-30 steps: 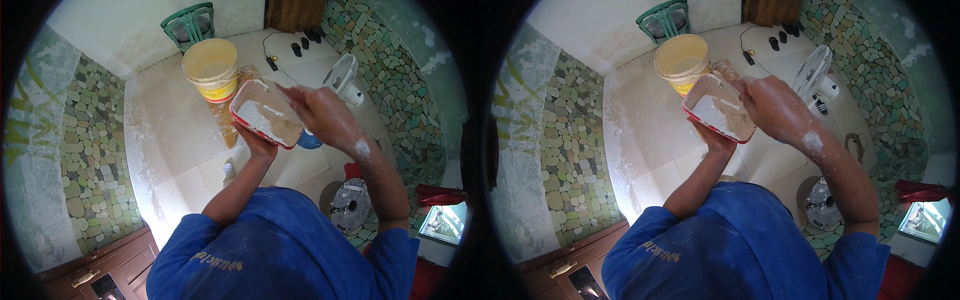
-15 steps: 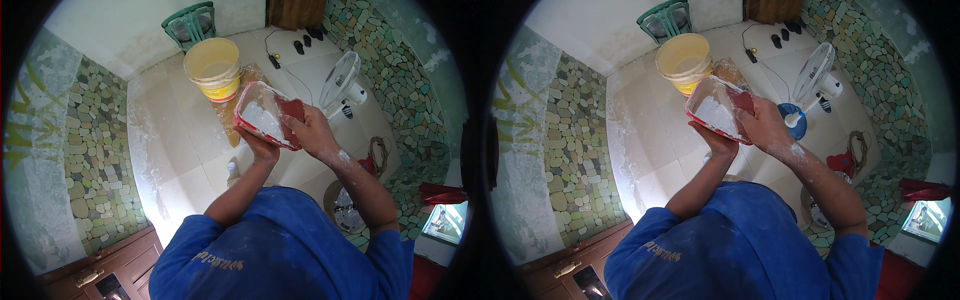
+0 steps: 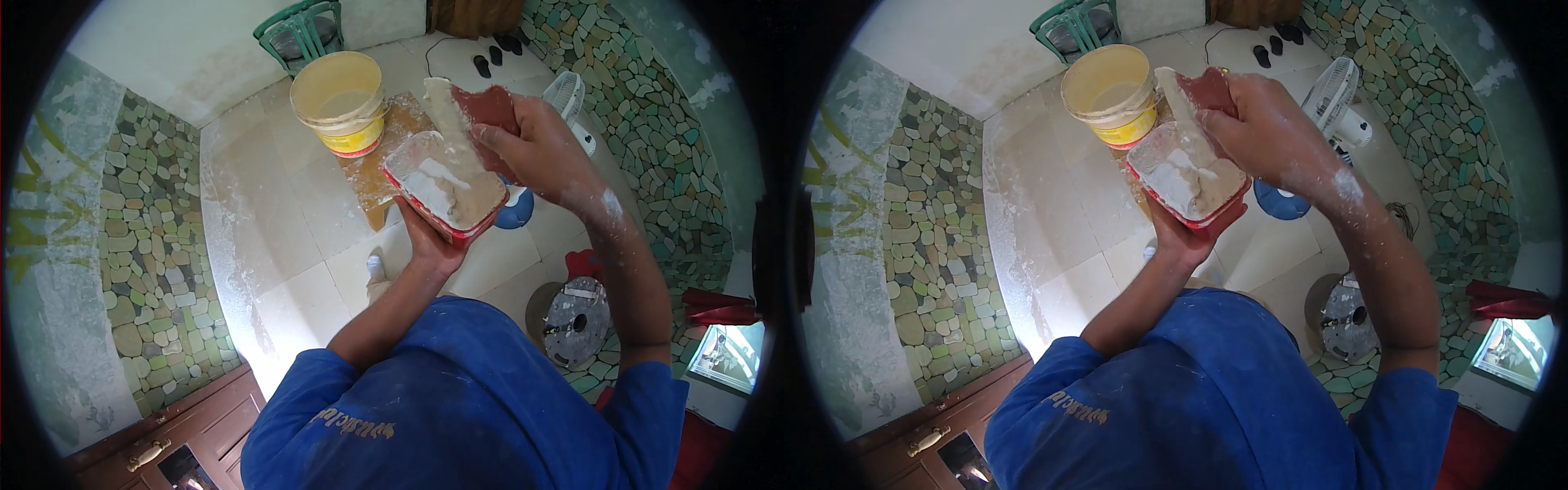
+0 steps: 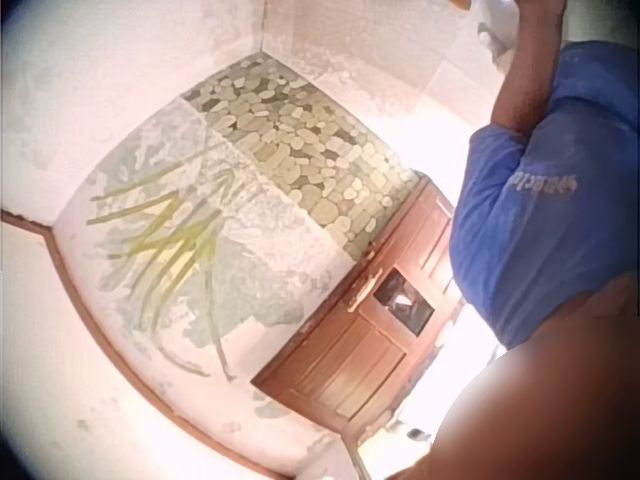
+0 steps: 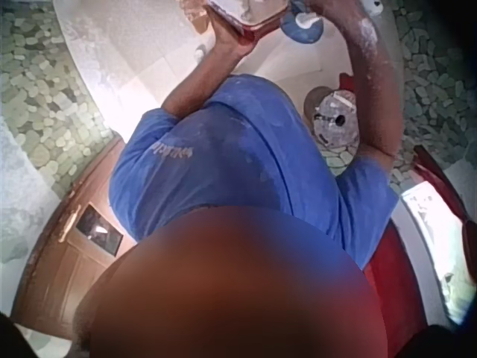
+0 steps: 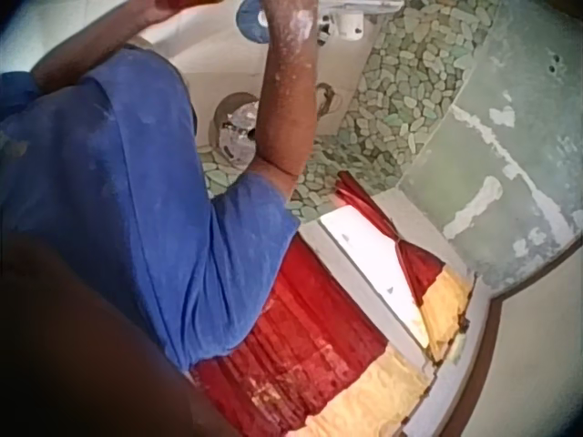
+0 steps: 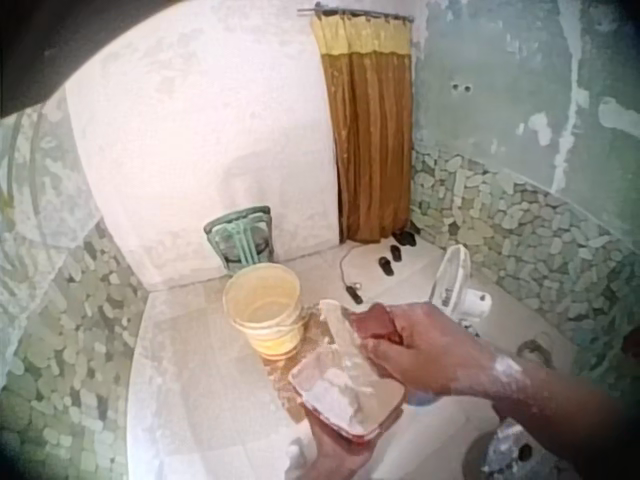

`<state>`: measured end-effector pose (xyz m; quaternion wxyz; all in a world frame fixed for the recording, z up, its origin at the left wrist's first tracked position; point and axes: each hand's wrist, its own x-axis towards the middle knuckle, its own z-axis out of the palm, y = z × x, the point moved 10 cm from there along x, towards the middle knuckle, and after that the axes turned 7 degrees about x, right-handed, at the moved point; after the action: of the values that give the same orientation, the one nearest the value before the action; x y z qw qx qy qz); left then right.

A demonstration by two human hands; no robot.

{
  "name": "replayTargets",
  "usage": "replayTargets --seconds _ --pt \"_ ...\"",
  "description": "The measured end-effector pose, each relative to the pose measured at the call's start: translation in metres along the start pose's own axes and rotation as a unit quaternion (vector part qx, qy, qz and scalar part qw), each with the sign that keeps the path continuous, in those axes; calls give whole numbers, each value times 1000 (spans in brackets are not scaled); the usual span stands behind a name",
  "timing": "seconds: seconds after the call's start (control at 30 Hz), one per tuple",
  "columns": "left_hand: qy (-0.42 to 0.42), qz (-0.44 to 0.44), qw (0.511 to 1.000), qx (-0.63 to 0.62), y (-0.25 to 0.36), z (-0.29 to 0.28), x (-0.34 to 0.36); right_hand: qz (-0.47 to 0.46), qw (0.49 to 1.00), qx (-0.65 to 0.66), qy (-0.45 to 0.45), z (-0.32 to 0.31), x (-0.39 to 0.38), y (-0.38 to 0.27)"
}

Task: The recorder mixes putty in a bucket and then uses a scraper to apply the putty to a wall for repair.

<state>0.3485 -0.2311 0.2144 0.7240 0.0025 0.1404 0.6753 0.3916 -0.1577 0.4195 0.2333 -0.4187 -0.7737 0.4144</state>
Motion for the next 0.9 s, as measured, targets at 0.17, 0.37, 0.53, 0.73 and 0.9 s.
replayTargets --seconds 0.17,0.37,0.53,0.73,0.9 --pt "-17 -45 998 -34 -10 -1 -2 47 999 -9 1 -3 0 1" --pt "1 -53 997 -62 -11 -8 -2 28 999 -22 16 -4 1 -5" --pt "-1 -53 998 -44 -10 -9 -4 0 1000 -1 22 -9 -3 -10" --pt "-32 23 999 19 2 -1 -4 -8 988 -128 -90 27 -11 2" --pt "-17 60 997 52 5 2 -4 1 961 -230 -151 69 -21 27"
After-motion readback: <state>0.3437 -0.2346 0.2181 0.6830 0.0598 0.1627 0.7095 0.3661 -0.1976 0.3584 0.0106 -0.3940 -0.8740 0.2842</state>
